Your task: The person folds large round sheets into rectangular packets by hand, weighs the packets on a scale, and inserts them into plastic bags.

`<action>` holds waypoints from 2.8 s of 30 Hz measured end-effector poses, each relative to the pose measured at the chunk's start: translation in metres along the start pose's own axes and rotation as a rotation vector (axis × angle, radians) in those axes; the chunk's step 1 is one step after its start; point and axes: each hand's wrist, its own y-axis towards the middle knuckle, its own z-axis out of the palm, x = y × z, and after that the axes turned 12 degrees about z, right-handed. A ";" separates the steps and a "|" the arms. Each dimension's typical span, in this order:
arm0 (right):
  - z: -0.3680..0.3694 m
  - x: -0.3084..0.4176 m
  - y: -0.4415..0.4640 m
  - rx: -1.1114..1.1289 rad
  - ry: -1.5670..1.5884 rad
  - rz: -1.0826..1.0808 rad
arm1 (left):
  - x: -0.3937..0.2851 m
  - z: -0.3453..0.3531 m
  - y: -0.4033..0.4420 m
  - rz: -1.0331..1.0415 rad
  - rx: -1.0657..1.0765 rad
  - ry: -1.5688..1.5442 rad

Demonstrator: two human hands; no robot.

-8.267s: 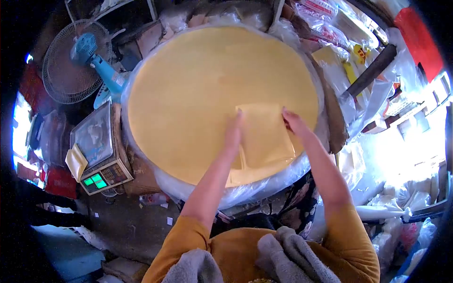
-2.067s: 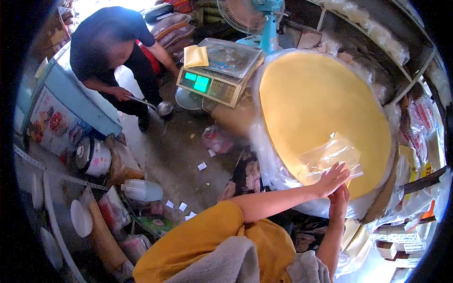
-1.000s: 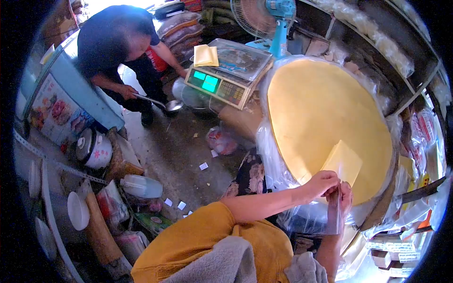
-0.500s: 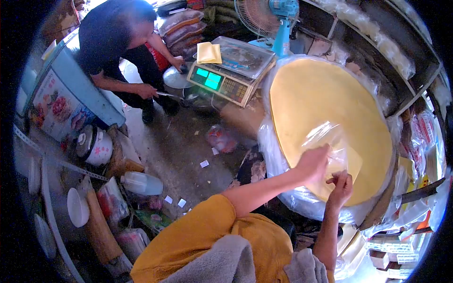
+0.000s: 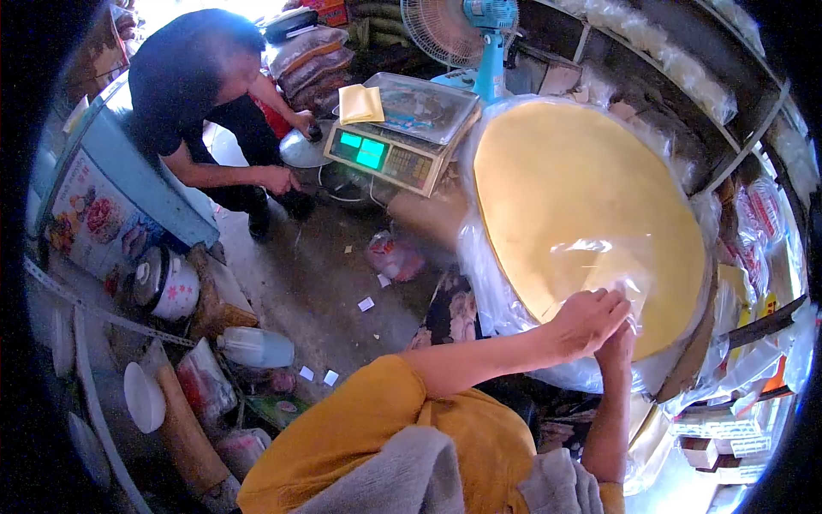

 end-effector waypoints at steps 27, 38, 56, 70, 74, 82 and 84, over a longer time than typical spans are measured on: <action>-0.022 0.066 0.020 0.010 0.495 0.047 | -0.066 0.049 -0.060 0.310 0.241 -0.331; 0.163 0.047 0.049 0.218 0.348 0.021 | 0.031 -0.019 -0.057 -0.078 -0.004 0.015; 0.112 0.016 -0.004 0.207 0.023 -0.263 | 0.051 0.011 -0.081 -0.132 0.002 0.260; 0.025 -0.130 0.082 0.184 0.384 1.023 | 0.072 -0.050 0.005 -0.189 -0.383 0.256; 0.027 -0.147 0.083 0.341 1.061 0.950 | 0.095 0.010 -0.028 -0.270 -0.110 0.156; 0.044 -0.135 0.081 0.159 1.218 0.988 | 0.137 0.038 -0.041 -0.296 -0.054 0.195; 0.052 -0.126 0.071 0.070 1.210 1.004 | 0.152 0.042 -0.050 -0.261 -0.082 0.249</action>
